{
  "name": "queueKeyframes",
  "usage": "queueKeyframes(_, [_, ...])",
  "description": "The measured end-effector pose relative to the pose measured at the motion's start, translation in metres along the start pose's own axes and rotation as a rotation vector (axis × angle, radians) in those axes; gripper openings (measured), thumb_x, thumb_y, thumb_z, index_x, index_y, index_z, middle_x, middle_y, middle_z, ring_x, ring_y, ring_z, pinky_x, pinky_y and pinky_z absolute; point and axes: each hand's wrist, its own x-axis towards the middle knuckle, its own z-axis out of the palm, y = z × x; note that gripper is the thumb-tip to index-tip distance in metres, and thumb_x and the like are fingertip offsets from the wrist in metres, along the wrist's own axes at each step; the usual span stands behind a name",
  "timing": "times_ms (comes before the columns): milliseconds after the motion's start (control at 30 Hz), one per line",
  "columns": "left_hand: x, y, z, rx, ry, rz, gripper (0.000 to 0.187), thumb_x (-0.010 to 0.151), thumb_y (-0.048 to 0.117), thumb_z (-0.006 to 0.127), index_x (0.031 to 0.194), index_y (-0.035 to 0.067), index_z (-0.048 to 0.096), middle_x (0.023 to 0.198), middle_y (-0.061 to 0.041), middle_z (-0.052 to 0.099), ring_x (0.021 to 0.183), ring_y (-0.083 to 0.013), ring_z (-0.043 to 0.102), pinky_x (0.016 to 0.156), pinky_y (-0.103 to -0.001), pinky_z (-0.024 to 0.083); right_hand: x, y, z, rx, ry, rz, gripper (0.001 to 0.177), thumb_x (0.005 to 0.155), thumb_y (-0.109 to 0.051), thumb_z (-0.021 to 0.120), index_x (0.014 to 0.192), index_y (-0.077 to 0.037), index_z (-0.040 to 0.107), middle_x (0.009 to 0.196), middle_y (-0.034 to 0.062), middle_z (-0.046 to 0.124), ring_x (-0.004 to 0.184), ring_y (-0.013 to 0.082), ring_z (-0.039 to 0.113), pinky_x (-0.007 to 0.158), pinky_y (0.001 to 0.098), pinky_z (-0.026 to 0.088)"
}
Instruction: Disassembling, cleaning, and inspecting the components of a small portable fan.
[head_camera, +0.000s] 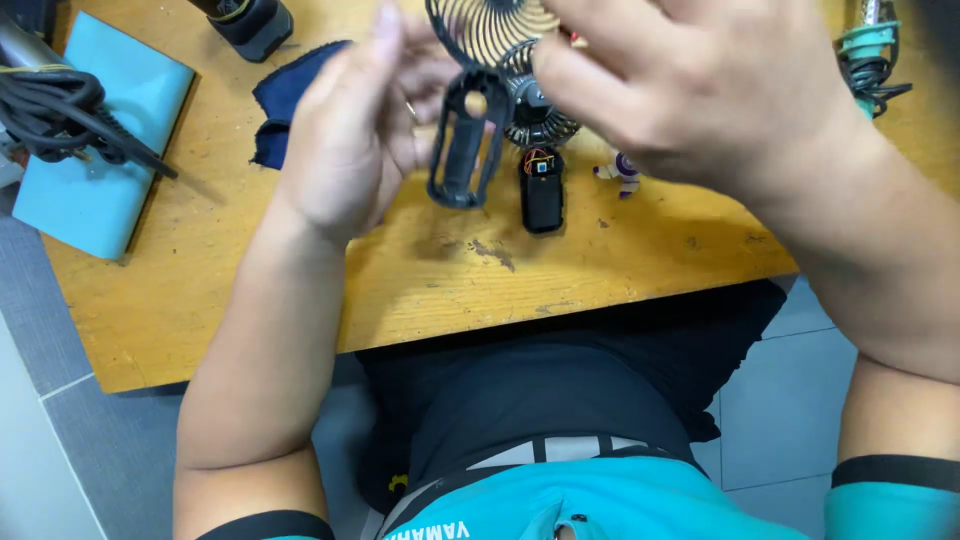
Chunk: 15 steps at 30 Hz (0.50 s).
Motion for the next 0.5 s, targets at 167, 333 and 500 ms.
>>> queueKeyframes(167, [-0.011, 0.016, 0.051, -0.205, -0.176, -0.428, 0.060, 0.114, 0.050, 0.051, 0.124, -0.007, 0.069, 0.101, -0.018, 0.079, 0.079, -0.0246, 0.078, 0.068, -0.037, 0.070, -0.031, -0.023, -0.016, 0.373, 0.156, 0.055, 0.007, 0.123, -0.018, 0.089, 0.127, -0.022, 0.087, 0.144, -0.0050, 0.083, 0.127, 0.0149, 0.073, 0.108, 0.0321, 0.059])
queueKeyframes(333, [-0.026, 0.005, 0.073, 0.010, -0.092, -0.269, 0.079, 0.106, 0.073, 0.041, 0.119, 0.000, 0.067, 0.083, -0.011, 0.070, 0.063, -0.0156, 0.064, 0.059, -0.030, 0.062, -0.083, -0.050, -0.018, 0.968, 0.287, 0.501, 0.026, 0.114, 0.006, 0.097, 0.132, 0.015, 0.080, 0.144, 0.0341, 0.071, 0.125, 0.0500, 0.067, 0.113, 0.0607, 0.058])
queueKeyframes(500, [-0.055, 0.003, 0.067, 0.487, -0.009, -0.013, 0.061, 0.113, 0.052, 0.055, 0.137, -0.004, 0.059, 0.092, -0.008, 0.071, 0.071, -0.0159, 0.066, 0.064, -0.031, 0.055, -0.192, -0.058, -0.003, 0.963, 0.203, 1.023, 0.007, 0.135, 0.029, 0.070, 0.140, 0.025, 0.069, 0.111, 0.0281, 0.069, 0.095, 0.0339, 0.061, 0.126, 0.0496, 0.048])
